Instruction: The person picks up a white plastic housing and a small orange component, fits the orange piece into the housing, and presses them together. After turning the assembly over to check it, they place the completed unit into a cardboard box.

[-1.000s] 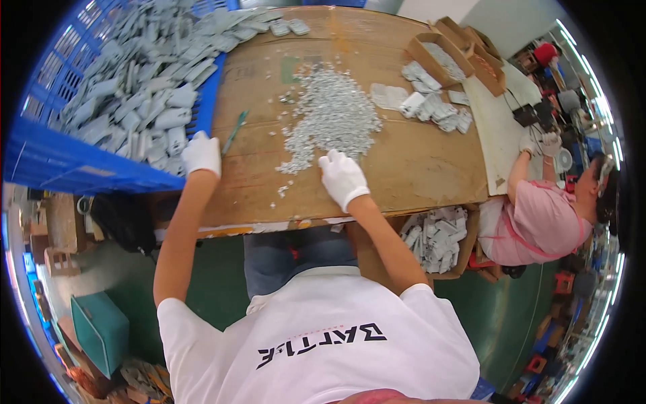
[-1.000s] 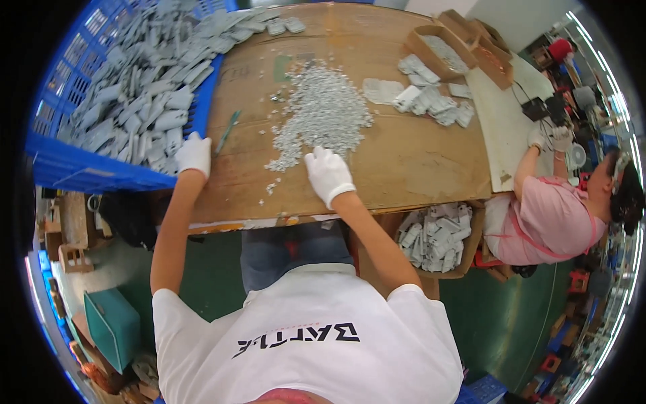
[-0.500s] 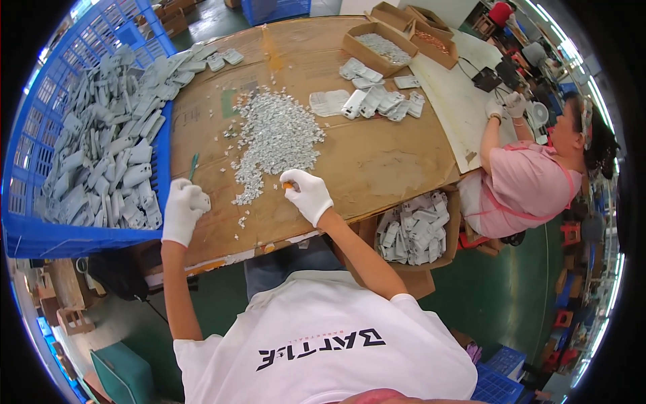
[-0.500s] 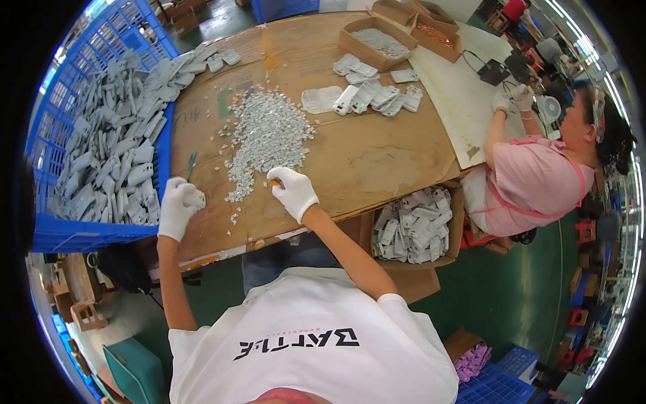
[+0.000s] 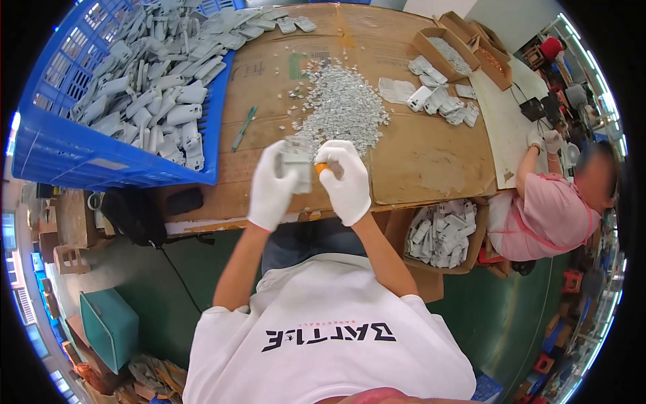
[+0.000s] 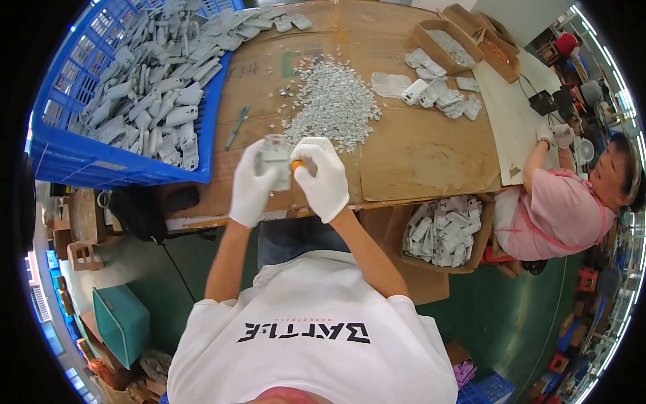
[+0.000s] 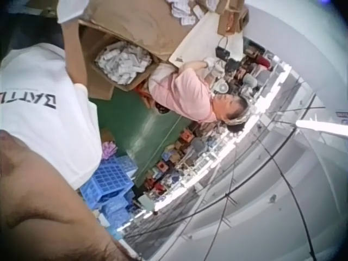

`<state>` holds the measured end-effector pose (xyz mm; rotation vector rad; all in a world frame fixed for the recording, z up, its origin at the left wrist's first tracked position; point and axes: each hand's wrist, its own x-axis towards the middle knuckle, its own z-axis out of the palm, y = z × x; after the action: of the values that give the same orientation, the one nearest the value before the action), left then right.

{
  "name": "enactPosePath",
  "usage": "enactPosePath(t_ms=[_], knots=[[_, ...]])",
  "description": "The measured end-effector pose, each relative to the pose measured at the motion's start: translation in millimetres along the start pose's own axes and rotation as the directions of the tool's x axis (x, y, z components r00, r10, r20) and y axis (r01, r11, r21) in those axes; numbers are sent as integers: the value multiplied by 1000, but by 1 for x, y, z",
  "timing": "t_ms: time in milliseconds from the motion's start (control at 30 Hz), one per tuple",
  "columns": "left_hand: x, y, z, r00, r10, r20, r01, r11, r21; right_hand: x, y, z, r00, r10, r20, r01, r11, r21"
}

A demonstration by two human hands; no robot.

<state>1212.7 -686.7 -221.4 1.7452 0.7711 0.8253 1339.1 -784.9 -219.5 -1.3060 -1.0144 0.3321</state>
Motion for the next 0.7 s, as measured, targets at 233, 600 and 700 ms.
enactPosePath(t_ms=[233,600,700], knots=[[-36,31,23,996,-6,-93,22,986,165,-4,-31,7,995,-92,39,99,854,-511],[-50,25,37,981,172,-94,-145,958,247,2,-22,-24,888,420,187,-366,892,-264],[-51,30,36,980,169,-101,-144,964,222,-5,-29,-27,879,431,207,-333,863,-381]])
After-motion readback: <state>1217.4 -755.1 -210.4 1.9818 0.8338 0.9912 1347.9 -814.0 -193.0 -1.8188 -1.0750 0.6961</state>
